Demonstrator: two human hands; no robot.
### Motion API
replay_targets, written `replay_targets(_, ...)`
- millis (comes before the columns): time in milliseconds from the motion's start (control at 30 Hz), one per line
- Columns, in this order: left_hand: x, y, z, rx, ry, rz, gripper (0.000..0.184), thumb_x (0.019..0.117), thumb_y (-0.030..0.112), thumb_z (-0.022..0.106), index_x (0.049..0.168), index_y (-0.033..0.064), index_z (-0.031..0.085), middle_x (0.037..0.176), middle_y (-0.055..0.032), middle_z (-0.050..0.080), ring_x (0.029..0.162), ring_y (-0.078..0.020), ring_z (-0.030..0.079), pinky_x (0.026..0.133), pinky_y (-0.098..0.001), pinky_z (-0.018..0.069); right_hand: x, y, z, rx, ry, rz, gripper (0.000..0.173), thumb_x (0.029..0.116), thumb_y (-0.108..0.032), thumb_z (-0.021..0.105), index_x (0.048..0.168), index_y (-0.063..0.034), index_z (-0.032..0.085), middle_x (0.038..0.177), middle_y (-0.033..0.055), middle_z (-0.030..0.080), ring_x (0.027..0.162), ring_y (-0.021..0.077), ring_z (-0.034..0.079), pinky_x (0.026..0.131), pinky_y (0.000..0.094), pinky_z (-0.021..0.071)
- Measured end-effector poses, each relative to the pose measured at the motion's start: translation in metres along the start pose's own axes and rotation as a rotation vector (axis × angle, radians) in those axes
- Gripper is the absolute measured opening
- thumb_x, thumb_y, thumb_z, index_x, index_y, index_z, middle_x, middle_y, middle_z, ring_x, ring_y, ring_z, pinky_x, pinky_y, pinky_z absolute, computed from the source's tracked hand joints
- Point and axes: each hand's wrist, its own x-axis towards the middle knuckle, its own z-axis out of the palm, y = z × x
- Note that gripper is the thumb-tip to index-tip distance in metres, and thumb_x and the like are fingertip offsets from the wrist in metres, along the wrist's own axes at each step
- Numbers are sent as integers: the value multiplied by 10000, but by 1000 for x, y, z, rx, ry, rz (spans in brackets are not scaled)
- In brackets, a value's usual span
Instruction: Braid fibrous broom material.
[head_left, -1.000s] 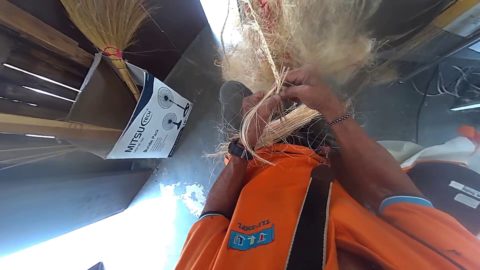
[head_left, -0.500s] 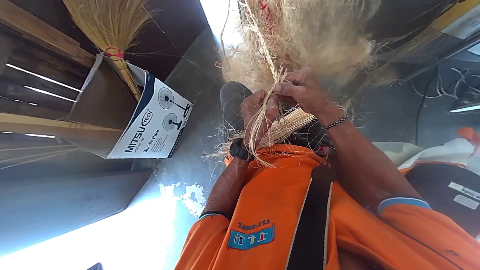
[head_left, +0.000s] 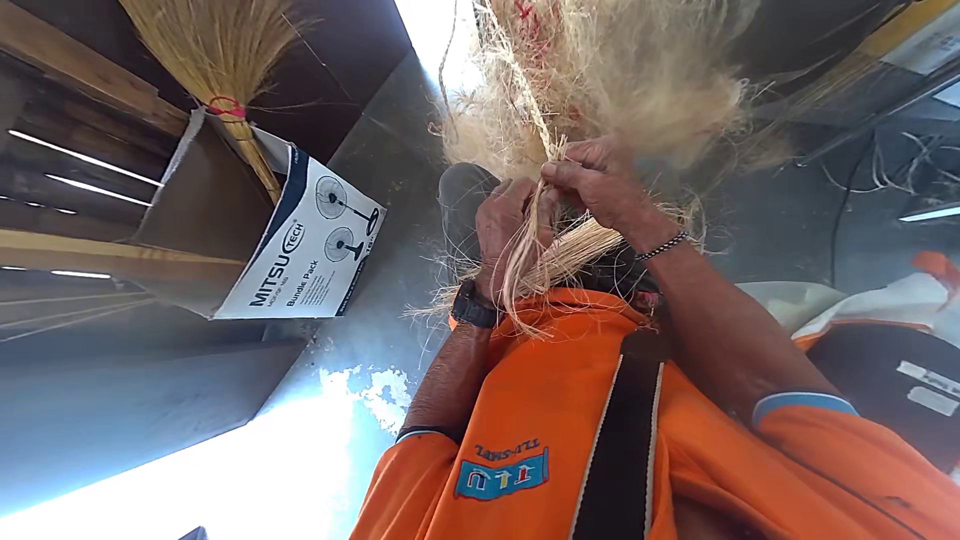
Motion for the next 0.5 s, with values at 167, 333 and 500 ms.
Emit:
replay_targets(167,-1,-6,0,23,79,26,201,977,224,667,914,45,734,837,-67,675,792,-159,657,712,-330,551,0,5,3,-8,17,1,263,986,-103,653,726,-61,662,668,-12,670,482,24,488,434,200,374)
replay_targets(333,-3,-9,3,126,183,146,210,986,222,665,909,53,761,845,-88,685,849,-206,665,760,-343,556,0,10,6,-15,23,-40,246,977,-84,657,733,-63,666,673,-23,664,548,28,550,497,203,434)
replay_targets(500,-5,-3,-2,201,221,214,208,990,209,651,917,56,770,848,-94,689,881,-228,668,781,-341,552,0,14,9,41,24,-68,247,965,-63,663,718,-70,653,643,-33,626,530,30,524,489,198,427)
